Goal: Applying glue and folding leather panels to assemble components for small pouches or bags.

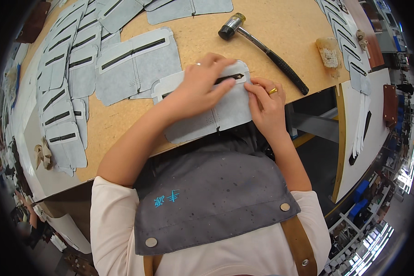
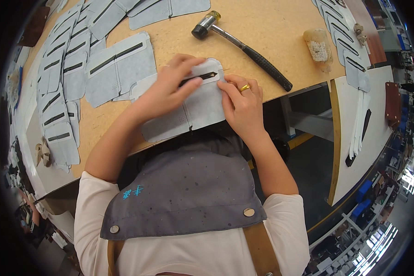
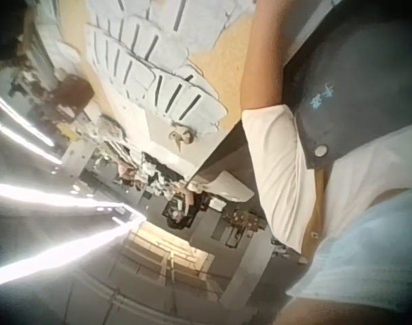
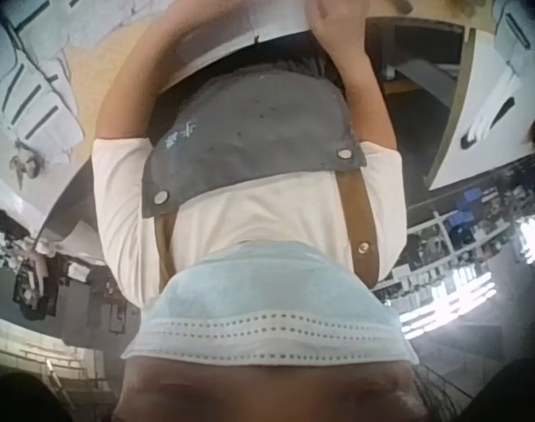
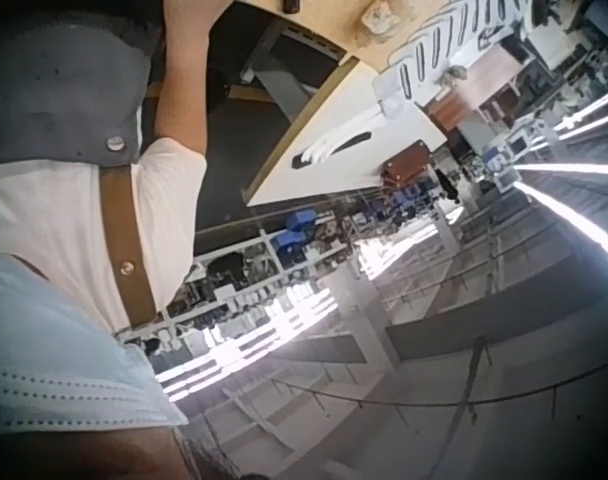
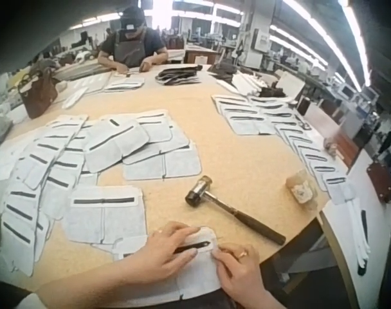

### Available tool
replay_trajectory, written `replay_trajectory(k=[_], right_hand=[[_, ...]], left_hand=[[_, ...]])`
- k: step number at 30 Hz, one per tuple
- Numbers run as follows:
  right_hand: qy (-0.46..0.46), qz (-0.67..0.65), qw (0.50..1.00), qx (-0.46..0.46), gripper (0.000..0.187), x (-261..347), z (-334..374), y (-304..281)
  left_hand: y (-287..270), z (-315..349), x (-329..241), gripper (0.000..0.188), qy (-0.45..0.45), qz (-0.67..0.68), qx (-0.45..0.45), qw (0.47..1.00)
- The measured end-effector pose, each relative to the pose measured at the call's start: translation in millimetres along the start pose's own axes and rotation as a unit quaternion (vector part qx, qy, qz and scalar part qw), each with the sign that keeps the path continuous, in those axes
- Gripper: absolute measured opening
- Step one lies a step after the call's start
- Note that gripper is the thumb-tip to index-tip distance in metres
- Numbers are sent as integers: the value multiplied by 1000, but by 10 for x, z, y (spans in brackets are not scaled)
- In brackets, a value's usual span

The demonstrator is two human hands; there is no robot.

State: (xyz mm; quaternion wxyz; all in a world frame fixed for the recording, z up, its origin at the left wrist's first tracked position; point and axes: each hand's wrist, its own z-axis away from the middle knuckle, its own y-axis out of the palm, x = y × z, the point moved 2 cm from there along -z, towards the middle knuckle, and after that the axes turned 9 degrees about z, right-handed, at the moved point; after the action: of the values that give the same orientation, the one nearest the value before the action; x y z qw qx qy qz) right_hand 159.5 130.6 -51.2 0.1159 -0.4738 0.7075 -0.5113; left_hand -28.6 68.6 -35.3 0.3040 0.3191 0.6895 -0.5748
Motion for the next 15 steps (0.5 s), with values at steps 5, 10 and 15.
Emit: replay_trajectory(k=[5, 10, 15], right_hand=[[1, 39, 998, 55, 22, 89, -75, -81], [-59, -115, 990, 50, 22, 646, -252, 96], [-138, -172, 968, 118, 31, 955, -240, 362]], left_hand=[[-639, 458, 268, 29, -104, -33, -45, 993], [-635, 696, 259, 27, -156, 6, -82, 984], [-635, 680, 264, 22, -181, 28, -78, 980]])
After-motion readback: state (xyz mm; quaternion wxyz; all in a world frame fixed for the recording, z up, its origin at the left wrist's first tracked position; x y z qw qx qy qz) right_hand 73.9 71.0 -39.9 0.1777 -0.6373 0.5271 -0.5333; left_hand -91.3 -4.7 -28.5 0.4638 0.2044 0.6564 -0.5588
